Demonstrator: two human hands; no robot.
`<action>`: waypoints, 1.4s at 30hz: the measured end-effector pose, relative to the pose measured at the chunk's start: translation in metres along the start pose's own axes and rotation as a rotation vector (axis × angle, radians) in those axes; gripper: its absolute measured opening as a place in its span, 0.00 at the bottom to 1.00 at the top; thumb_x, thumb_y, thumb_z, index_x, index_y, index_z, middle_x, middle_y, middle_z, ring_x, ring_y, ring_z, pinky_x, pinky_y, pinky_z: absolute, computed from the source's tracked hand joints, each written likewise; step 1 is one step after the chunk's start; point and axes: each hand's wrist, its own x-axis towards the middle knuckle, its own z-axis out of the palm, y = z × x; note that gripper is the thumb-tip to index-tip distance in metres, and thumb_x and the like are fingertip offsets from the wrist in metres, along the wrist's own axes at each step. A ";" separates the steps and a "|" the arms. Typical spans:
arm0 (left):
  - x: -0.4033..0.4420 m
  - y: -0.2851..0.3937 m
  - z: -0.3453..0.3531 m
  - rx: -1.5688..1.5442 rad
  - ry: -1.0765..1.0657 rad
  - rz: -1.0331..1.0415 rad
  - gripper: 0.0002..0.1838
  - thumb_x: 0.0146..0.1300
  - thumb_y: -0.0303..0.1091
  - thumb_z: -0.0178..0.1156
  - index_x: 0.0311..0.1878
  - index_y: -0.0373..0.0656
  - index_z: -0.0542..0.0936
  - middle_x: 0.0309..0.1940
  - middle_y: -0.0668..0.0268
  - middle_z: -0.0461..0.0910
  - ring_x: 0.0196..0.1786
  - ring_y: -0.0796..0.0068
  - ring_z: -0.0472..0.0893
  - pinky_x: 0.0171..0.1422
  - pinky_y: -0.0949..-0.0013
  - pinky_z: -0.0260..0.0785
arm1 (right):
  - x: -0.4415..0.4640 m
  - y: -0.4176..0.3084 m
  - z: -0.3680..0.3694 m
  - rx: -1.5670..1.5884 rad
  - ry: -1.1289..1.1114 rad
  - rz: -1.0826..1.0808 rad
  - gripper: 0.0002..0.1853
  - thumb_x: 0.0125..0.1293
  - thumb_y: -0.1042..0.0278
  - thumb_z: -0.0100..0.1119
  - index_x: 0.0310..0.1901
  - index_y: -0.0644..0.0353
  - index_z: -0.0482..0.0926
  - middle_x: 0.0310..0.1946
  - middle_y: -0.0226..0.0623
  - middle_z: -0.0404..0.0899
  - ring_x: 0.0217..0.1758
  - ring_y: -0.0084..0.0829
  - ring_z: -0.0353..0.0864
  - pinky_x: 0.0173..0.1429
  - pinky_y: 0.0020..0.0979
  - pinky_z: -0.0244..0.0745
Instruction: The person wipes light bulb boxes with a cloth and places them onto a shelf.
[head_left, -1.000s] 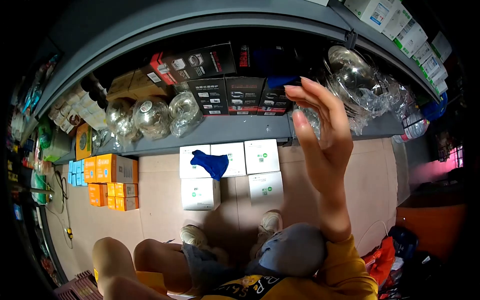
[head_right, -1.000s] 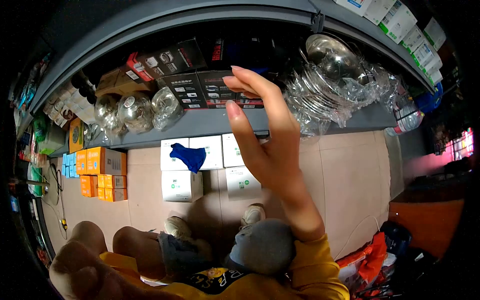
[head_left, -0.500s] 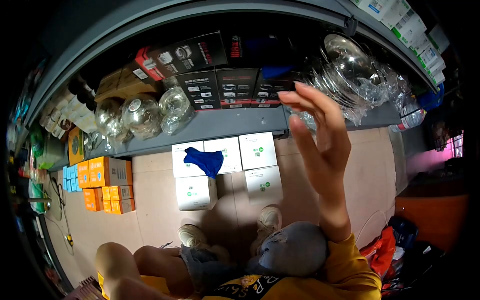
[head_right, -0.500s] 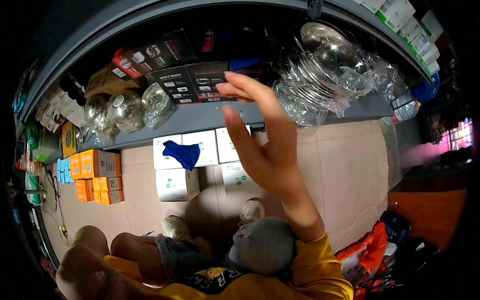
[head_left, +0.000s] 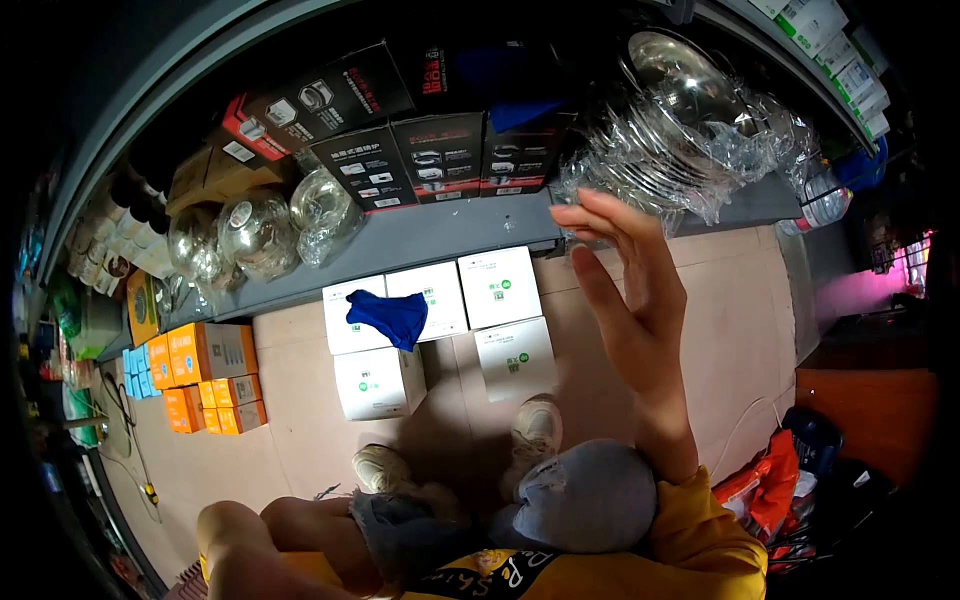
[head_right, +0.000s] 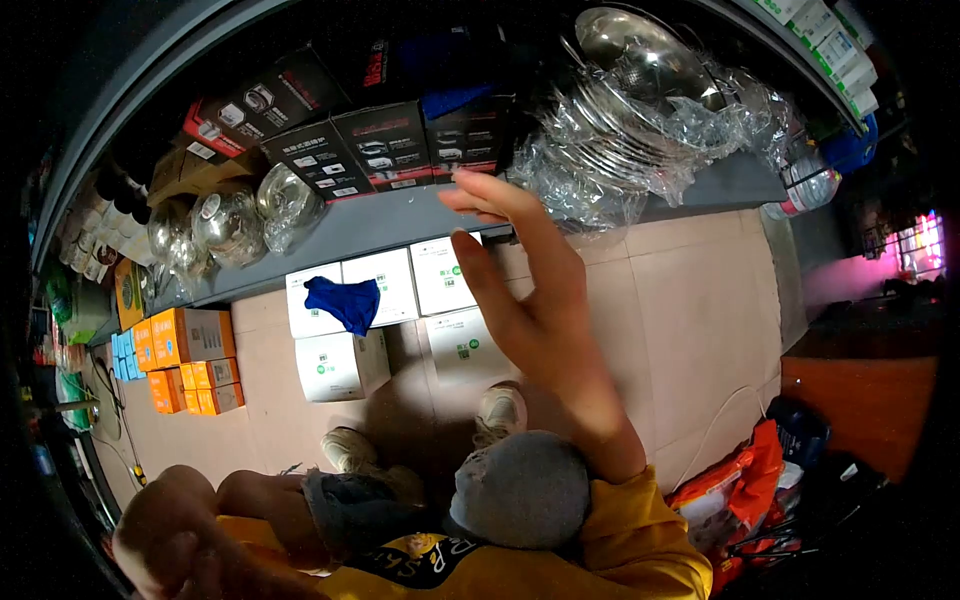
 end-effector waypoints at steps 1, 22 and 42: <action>-0.007 -0.004 0.011 -0.073 -0.019 0.001 0.15 0.53 0.44 0.65 0.37 0.47 0.74 0.37 0.65 0.65 0.28 0.77 0.67 0.23 0.81 0.61 | -0.004 0.003 -0.003 -0.016 0.001 0.053 0.21 0.61 0.82 0.51 0.57 0.63 0.66 0.48 0.41 0.76 0.52 0.30 0.74 0.57 0.28 0.65; -0.180 0.067 0.275 -1.051 -1.189 -0.945 0.67 0.38 0.55 0.72 0.65 0.23 0.36 0.65 0.34 0.45 0.69 0.45 0.51 0.71 0.61 0.48 | -0.232 0.204 -0.042 -0.402 -0.849 0.521 0.55 0.45 0.64 0.72 0.69 0.62 0.42 0.69 0.51 0.45 0.73 0.45 0.42 0.71 0.40 0.46; -0.169 0.098 0.297 -1.260 -0.504 -1.001 0.71 0.30 0.30 0.76 0.68 0.35 0.28 0.68 0.47 0.43 0.71 0.53 0.46 0.72 0.65 0.45 | -0.181 0.189 -0.001 -0.114 -0.893 0.463 0.63 0.41 0.50 0.73 0.69 0.62 0.35 0.67 0.53 0.46 0.71 0.46 0.48 0.70 0.45 0.45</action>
